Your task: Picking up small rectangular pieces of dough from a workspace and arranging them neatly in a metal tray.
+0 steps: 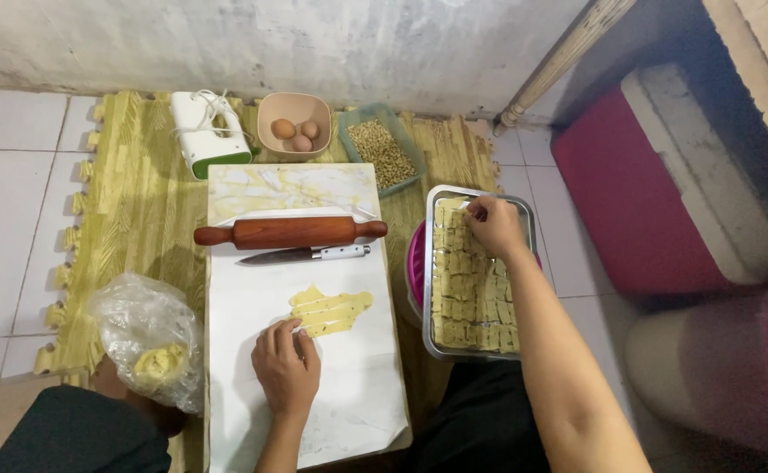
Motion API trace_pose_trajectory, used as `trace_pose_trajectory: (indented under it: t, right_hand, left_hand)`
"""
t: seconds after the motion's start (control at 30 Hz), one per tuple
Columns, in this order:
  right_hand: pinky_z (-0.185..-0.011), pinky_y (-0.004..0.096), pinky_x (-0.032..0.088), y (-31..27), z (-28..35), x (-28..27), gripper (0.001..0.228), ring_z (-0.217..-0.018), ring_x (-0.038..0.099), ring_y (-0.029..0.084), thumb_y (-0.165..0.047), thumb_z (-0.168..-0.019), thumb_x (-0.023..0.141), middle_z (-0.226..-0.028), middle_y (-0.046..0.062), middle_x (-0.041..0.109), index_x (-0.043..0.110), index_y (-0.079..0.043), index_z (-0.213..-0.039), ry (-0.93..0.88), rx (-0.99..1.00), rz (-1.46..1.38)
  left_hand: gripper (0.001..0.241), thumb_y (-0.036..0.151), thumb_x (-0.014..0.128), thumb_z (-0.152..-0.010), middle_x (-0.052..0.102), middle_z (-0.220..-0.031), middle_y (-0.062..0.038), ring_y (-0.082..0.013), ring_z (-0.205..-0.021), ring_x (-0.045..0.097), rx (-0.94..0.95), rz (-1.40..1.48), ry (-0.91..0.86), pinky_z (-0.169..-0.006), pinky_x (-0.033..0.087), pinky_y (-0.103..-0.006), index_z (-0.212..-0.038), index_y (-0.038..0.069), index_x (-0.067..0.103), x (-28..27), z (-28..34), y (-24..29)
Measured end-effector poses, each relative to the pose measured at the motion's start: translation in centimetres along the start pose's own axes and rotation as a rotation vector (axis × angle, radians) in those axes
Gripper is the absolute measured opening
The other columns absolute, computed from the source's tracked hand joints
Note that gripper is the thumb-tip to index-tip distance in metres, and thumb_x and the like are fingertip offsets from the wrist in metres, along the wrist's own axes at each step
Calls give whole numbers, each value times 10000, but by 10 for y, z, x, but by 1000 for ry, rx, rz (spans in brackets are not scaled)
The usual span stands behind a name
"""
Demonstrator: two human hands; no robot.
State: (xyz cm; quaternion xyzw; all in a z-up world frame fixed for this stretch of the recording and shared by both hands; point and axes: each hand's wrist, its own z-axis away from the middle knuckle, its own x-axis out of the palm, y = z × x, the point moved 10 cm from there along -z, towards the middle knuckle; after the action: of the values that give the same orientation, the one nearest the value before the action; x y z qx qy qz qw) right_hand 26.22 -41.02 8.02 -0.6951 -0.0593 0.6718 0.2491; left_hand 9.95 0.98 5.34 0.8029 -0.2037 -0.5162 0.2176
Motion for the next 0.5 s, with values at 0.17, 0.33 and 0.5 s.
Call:
trace_pose_trajectory:
  t: [0.17, 0.33, 0.5]
  right_hand:
    - [-666, 324, 524, 2, 0, 1, 159, -682, 621, 186, -98, -823, 761, -799, 44, 708, 772, -77, -980, 2, 10, -8]
    - [-689, 304, 539, 3, 1, -3, 141, -705, 648, 158, -62, -827, 761, -833, 50, 745, 795, -85, -962, -9, 69, -116]
    - [-656, 240, 512, -2, 6, 1, 75, -687, 605, 111, -62, -906, 730, -802, 38, 707, 773, -48, -966, -125, 134, -383]
  left_hand:
    - [212, 78, 630, -903, 661, -1115, -71, -262, -1003, 616, 4, 5, 11, -914, 461, -414, -1115, 67, 634, -1, 0, 1]
    - [207, 73, 630, -902, 664, -1107, -76, -268, -1001, 616, 10, 18, 11, -915, 461, -418, -1109, 61, 630, -3, -1, 2]
    - [189, 95, 628, -917, 659, -1095, -62, -257, -990, 614, -8, -13, -2, -905, 465, -416, -1105, 76, 631, 2, 1, -2]
